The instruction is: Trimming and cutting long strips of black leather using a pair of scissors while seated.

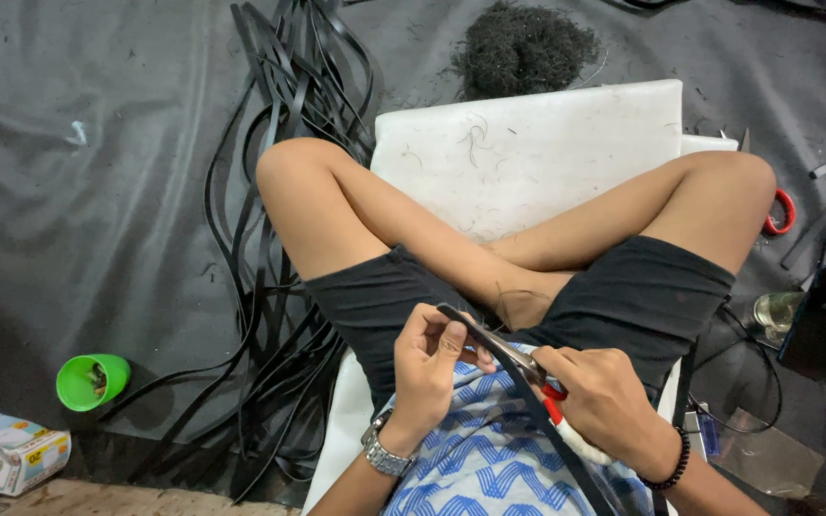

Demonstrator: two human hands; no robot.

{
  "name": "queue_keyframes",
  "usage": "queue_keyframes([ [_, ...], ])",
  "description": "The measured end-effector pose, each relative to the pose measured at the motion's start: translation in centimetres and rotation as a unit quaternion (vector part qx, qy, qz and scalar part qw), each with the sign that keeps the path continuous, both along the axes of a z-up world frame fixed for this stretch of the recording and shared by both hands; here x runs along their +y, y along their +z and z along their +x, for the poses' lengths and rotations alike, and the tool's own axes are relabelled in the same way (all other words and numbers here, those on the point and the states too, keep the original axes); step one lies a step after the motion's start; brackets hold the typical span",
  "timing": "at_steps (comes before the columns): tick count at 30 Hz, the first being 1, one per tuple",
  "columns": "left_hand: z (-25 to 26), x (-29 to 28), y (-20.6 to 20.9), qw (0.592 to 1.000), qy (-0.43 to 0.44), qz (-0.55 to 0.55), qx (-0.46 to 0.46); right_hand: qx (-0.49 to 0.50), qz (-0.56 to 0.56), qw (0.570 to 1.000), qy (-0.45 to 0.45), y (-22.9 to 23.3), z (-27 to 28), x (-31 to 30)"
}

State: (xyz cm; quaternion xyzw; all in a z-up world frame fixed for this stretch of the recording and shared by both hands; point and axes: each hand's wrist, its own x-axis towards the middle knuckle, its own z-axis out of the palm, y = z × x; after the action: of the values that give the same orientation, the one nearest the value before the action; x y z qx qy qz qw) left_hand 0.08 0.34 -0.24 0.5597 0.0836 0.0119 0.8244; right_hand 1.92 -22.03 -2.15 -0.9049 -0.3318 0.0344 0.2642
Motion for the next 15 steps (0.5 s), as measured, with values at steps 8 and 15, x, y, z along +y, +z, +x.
queue_keyframes([
  [8, -0.1, 0.0, -0.7, 1.000, -0.004, -0.025, 0.016, 0.027, -0.034, 0.999, -0.007, -0.6, 0.2, 0.0],
  [15, -0.7, -0.5, -1.3, 0.998, -0.048, -0.020, 0.039, -0.037, -0.042, 0.998, 0.015, 0.3, 1.0, 0.8],
])
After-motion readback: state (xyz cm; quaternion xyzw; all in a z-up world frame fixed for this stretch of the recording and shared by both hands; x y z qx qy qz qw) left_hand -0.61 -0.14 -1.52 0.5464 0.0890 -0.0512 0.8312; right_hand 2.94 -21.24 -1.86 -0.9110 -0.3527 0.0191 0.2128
